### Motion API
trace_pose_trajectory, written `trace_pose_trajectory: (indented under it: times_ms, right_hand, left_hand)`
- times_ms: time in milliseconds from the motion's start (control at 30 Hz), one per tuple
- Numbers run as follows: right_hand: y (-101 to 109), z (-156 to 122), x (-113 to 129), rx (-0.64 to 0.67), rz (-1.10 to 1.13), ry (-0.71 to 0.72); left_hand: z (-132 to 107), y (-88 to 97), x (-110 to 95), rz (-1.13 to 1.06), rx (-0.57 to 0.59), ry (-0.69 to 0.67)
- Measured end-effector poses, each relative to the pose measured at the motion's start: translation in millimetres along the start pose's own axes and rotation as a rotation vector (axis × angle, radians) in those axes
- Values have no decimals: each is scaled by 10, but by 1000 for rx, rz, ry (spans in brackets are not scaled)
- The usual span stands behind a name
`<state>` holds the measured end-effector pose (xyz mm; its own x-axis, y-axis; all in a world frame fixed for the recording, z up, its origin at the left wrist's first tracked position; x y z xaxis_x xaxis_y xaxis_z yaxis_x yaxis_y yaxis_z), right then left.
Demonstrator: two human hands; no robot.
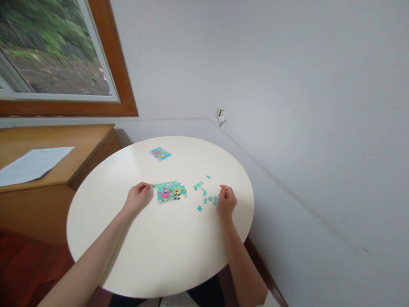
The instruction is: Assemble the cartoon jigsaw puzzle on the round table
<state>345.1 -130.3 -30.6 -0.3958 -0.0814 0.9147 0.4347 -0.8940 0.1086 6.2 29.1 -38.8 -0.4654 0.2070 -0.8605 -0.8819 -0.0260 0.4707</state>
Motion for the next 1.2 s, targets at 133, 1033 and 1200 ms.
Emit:
trace_pose_trajectory:
  times_ms: [133, 1033, 1200]
  right_hand:
    - [54, 36, -10, -46, 52, -43]
    - [78, 46, -19, -82, 133, -154]
    - [25, 45, -31, -7, 117, -157]
  left_hand:
    - [-4, 8, -6, 10, -9, -4]
    - [-10, 20, -22, 36, -5, 12]
    - [-16, 16, -30, 40, 4, 5]
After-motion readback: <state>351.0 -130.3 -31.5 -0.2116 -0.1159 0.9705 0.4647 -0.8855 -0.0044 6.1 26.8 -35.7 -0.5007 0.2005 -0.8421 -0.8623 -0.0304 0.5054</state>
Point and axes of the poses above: each hand's wrist, its own z-axis towards the middle knuckle, its own y-axis out of the back of the hand, x = y × z, the point moved 6 cm from there along z, towards the middle knuckle, and after that the axes turned 1 degree about -x, right-handed, at the moved point
